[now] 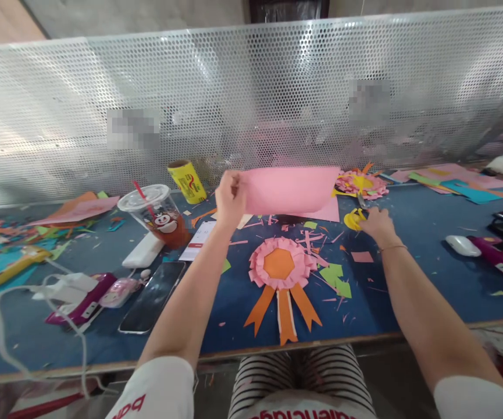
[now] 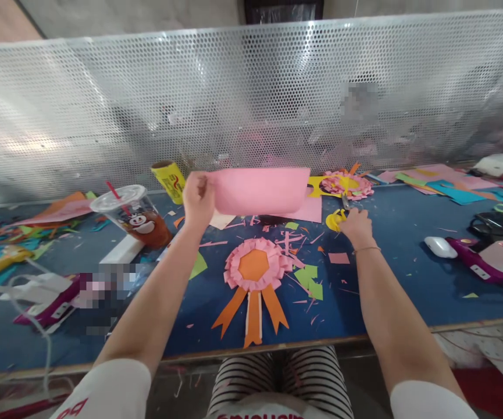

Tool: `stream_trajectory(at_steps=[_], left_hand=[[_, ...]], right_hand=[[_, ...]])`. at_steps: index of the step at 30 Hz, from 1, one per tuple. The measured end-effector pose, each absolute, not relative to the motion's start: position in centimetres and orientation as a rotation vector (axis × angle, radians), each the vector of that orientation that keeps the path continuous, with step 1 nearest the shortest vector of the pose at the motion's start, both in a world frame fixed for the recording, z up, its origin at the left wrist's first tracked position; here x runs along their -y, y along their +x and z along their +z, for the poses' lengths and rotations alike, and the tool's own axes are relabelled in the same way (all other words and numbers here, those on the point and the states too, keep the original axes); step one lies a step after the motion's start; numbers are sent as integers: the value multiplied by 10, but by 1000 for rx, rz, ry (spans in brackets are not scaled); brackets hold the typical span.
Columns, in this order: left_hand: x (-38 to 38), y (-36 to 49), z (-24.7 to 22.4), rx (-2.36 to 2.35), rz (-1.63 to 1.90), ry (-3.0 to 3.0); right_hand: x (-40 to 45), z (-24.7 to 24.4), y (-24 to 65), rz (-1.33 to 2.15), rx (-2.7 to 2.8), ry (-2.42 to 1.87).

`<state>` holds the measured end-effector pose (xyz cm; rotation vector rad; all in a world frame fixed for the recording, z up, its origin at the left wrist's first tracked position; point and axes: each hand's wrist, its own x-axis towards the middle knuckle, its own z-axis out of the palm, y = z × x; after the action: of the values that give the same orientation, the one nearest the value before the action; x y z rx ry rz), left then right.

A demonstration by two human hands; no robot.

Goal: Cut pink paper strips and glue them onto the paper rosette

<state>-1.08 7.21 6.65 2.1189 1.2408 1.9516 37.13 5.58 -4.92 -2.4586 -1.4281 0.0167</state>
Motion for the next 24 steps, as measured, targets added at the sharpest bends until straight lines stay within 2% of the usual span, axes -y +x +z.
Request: stream_trajectory(at_steps=[5, 11, 18, 21, 24], left_hand=[[-35, -27, 118, -1184, 2212, 1978], [-13, -54, 141, -1229, 2282, 2032], [-28, -58, 136, -1245, 2055, 2204], [-41, -52, 124, -1312, 1878, 2320], [-49, -43, 112, -1379, 1595, 2459]], right_hand=[[-66, -56, 380, 39, 1470, -2533], [-67, -53, 390, 215, 1610, -2587], [-60, -49, 404, 158, 1268, -2465], [-60, -38, 393, 181, 1150, -2194], [-55, -26, 359, 391, 1095, -1737]])
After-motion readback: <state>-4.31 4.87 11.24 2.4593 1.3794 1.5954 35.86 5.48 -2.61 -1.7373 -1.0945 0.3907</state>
